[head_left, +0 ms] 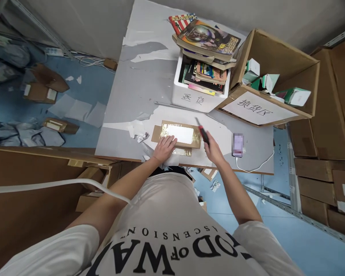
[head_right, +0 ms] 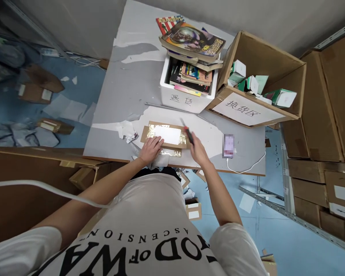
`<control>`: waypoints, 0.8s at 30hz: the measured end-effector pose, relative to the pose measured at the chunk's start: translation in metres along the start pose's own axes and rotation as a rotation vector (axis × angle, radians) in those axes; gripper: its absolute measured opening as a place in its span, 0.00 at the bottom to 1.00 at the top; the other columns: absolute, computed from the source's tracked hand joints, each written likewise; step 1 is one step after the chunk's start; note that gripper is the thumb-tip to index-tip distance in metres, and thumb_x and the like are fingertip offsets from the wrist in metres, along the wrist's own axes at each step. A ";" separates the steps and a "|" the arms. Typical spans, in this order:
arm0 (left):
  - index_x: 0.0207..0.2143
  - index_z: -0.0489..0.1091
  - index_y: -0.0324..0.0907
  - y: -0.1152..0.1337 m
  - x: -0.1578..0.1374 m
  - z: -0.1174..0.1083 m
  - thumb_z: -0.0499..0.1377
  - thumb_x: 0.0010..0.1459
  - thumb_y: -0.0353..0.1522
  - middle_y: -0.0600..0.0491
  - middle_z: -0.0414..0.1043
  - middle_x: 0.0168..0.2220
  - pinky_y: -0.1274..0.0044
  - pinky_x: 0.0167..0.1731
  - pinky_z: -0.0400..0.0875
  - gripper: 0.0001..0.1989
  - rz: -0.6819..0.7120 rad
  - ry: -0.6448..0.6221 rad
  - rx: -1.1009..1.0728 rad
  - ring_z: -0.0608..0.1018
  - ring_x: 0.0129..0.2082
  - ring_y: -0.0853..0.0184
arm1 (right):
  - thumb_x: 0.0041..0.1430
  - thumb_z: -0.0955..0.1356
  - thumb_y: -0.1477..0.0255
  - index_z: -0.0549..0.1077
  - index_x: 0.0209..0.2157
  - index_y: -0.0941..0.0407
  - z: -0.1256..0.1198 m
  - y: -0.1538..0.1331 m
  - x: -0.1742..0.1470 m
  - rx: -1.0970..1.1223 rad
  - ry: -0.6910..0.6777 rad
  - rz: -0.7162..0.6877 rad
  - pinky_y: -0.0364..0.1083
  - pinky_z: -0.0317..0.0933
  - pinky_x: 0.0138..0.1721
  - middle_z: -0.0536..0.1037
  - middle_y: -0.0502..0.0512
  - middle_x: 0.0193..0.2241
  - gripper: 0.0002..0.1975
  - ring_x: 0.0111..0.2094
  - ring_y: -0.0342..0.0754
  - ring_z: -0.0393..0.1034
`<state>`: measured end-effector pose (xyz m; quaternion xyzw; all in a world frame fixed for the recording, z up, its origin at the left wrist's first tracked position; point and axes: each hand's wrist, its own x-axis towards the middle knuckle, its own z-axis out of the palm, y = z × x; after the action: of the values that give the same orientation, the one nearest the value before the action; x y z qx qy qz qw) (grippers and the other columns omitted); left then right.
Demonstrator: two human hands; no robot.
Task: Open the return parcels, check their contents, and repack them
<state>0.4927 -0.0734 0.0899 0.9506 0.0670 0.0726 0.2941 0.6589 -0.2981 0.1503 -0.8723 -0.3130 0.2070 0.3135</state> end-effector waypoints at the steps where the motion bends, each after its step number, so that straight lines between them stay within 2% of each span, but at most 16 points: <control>1: 0.59 0.61 0.42 -0.001 0.000 0.000 0.50 0.62 0.32 0.43 0.61 0.61 0.60 0.61 0.48 0.23 0.005 -0.008 0.009 0.59 0.63 0.55 | 0.63 0.58 0.66 0.51 0.65 0.51 -0.001 -0.018 0.013 -0.066 -0.116 -0.118 0.54 0.61 0.48 0.69 0.61 0.53 0.30 0.50 0.56 0.64; 4: 0.61 0.58 0.41 -0.002 -0.002 0.002 0.49 0.61 0.30 0.43 0.57 0.63 0.59 0.62 0.48 0.25 0.026 -0.036 0.022 0.56 0.65 0.55 | 0.64 0.59 0.69 0.53 0.64 0.47 0.004 -0.058 0.049 -0.261 -0.394 -0.340 0.49 0.61 0.44 0.72 0.57 0.47 0.28 0.44 0.53 0.68; 7: 0.62 0.57 0.40 -0.003 -0.003 0.002 0.49 0.60 0.29 0.43 0.56 0.64 0.58 0.62 0.47 0.26 0.029 -0.043 0.004 0.55 0.66 0.56 | 0.63 0.60 0.73 0.54 0.64 0.46 0.008 -0.076 0.073 -0.417 -0.523 -0.429 0.45 0.61 0.40 0.73 0.56 0.45 0.28 0.40 0.50 0.69; 15: 0.60 0.60 0.42 -0.009 -0.004 0.008 0.47 0.61 0.29 0.45 0.58 0.63 0.60 0.62 0.48 0.25 0.002 -0.020 -0.097 0.57 0.65 0.57 | 0.61 0.58 0.79 0.54 0.64 0.43 -0.002 -0.093 0.094 -0.553 -0.637 -0.510 0.43 0.59 0.35 0.73 0.54 0.42 0.32 0.34 0.46 0.69; 20: 0.60 0.61 0.43 -0.014 -0.004 0.013 0.47 0.61 0.28 0.46 0.58 0.63 0.60 0.62 0.47 0.25 -0.013 -0.027 -0.135 0.57 0.65 0.57 | 0.59 0.59 0.81 0.52 0.64 0.41 -0.010 -0.099 0.095 -0.674 -0.670 -0.482 0.42 0.58 0.33 0.73 0.55 0.45 0.35 0.33 0.45 0.70; 24: 0.60 0.62 0.43 -0.014 -0.004 0.015 0.47 0.60 0.29 0.46 0.58 0.63 0.59 0.62 0.48 0.25 -0.025 -0.017 -0.154 0.58 0.65 0.57 | 0.58 0.60 0.81 0.56 0.63 0.41 -0.021 -0.092 0.090 -0.732 -0.657 -0.442 0.44 0.58 0.33 0.73 0.56 0.42 0.34 0.30 0.45 0.70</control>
<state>0.4905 -0.0706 0.0692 0.9248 0.0706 0.0659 0.3679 0.6972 -0.1905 0.2126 -0.7271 -0.6225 0.2754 -0.0892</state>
